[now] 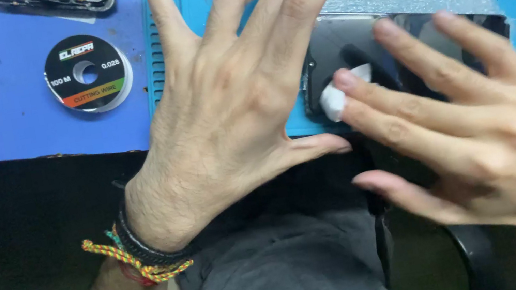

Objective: Cleaning a smartphone screen using a wipe or cloth on a repair workbench

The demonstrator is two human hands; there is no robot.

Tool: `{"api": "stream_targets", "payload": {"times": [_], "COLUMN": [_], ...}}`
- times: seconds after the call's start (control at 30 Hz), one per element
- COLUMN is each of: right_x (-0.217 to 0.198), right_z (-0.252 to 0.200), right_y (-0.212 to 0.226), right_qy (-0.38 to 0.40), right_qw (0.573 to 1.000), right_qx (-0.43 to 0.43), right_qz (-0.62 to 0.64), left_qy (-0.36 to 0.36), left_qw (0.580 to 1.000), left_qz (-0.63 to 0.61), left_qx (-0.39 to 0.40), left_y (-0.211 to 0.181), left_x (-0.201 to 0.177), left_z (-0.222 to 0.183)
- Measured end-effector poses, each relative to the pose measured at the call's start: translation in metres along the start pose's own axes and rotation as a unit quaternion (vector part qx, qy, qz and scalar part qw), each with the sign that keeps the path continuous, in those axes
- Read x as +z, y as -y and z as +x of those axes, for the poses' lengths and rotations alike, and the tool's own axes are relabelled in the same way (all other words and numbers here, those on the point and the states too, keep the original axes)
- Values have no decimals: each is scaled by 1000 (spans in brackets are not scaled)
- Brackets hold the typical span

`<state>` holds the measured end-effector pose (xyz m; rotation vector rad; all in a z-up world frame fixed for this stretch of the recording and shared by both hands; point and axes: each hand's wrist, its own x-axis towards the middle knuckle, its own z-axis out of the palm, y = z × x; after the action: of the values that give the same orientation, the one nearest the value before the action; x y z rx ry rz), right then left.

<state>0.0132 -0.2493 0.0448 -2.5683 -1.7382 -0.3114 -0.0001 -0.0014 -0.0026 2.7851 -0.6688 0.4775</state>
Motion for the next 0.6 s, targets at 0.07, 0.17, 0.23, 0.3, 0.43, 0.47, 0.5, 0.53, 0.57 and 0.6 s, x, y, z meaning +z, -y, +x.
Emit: {"api": "stream_targets", "payload": {"times": [0.07, 0.17, 0.23, 0.3, 0.43, 0.47, 0.5, 0.53, 0.57, 0.6], "right_x": [-9, -4, -1, 5, -16, -13, -11, -9, -7, -5], "right_z": [-27, -24, -15, 0, -59, -74, -90, -84, -79, -76], "right_y": [-7, -6, -3, 1, -13, -13, -12, -14, -16, -18], "right_qy": [42, 51, 28, -12, 113, 117, 120, 120, 107, 92], "right_qw": [997, 996, 998, 1000, 992, 985, 971, 970, 986, 994], "right_qx": [59, 74, 45, -15, 55, 122, 187, 190, 125, 63], "right_qz": [0, -14, -32, 17, -19, 34, 87, 89, 40, -12], "left_qy": [-3, -4, -1, 3, 4, 0, -3, -1, 0, 0], "left_qw": [1000, 1000, 1000, 1000, 999, 999, 998, 998, 999, 998], "left_qz": [15, 28, 12, 9, 46, 50, 55, 54, 54, 54], "left_qx": [4, 3, 9, -2, 0, 4, 8, 10, 8, 10], "left_y": [0, 3, -2, -2, 1, 2, 2, 2, 1, -1], "left_x": [0, -2, -1, 0, 3, 3, 3, 3, 4, 4], "left_z": [0, -2, 1, 1, 2, 0, 0, -1, 0, 1]}}
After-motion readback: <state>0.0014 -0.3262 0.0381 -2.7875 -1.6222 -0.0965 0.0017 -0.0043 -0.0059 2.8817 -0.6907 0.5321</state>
